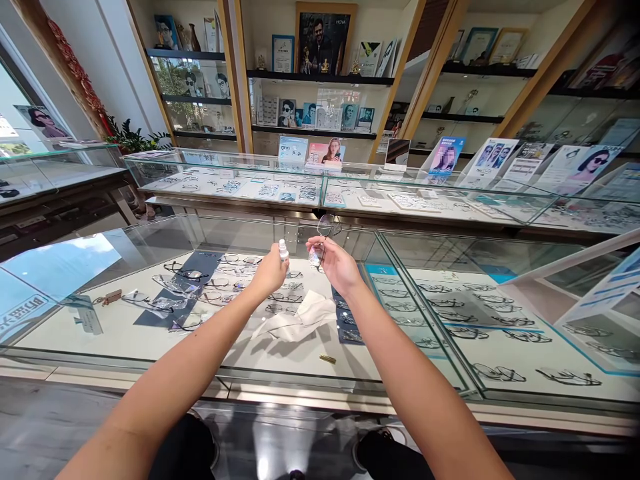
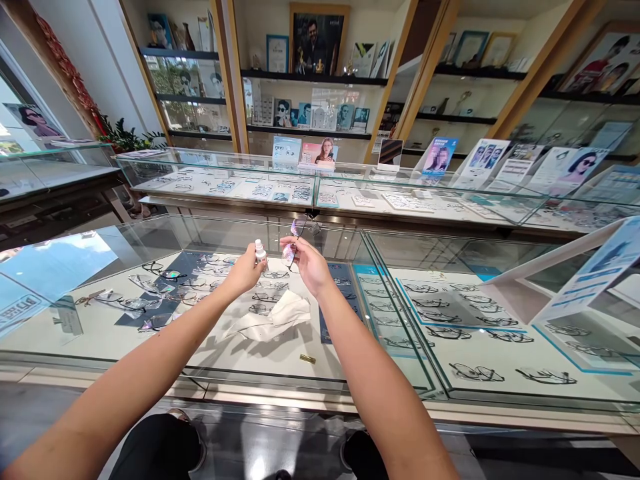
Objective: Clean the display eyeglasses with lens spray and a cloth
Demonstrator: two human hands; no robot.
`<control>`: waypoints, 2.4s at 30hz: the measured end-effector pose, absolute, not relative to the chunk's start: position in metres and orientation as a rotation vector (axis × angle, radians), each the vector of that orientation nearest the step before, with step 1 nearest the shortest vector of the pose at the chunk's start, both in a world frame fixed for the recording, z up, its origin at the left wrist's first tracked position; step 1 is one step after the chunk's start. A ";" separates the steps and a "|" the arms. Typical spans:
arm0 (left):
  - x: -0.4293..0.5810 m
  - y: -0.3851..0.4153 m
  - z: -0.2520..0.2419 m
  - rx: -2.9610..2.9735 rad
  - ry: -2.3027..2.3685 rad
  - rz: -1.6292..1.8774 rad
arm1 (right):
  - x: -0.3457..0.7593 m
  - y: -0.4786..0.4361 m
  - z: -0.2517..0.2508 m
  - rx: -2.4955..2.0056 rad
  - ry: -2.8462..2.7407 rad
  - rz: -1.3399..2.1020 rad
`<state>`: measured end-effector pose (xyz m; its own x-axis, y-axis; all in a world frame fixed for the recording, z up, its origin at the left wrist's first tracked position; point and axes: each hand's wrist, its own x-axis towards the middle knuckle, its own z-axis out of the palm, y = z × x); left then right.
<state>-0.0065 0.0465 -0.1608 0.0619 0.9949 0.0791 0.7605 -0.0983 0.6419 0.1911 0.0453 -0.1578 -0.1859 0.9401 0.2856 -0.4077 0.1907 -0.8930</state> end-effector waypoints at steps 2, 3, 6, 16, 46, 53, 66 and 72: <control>-0.006 0.046 -0.159 1.920 1.766 0.708 | 0.191 0.045 -0.157 -0.615 -1.180 1.355; -0.006 0.045 -0.159 1.925 1.772 0.704 | 0.191 0.045 -0.157 -0.616 -1.179 1.355; -0.006 0.044 -0.157 1.940 1.793 0.685 | 0.191 0.045 -0.157 -0.619 -1.179 1.351; -0.005 0.048 -0.167 1.983 1.734 0.890 | 0.192 0.045 -0.157 -0.633 -1.196 1.331; 0.002 0.022 -0.150 2.001 0.972 0.400 | 0.205 0.051 -0.153 -0.631 -1.101 1.322; 0.003 0.024 -0.147 1.649 0.985 0.747 | 0.209 0.050 -0.148 -0.603 -1.080 1.326; 0.008 0.039 -0.155 1.109 0.828 1.053 | 0.206 0.045 -0.144 -0.633 -1.138 1.293; 0.009 0.036 -0.156 1.144 0.777 1.058 | 0.197 0.043 -0.149 -0.649 -1.219 1.302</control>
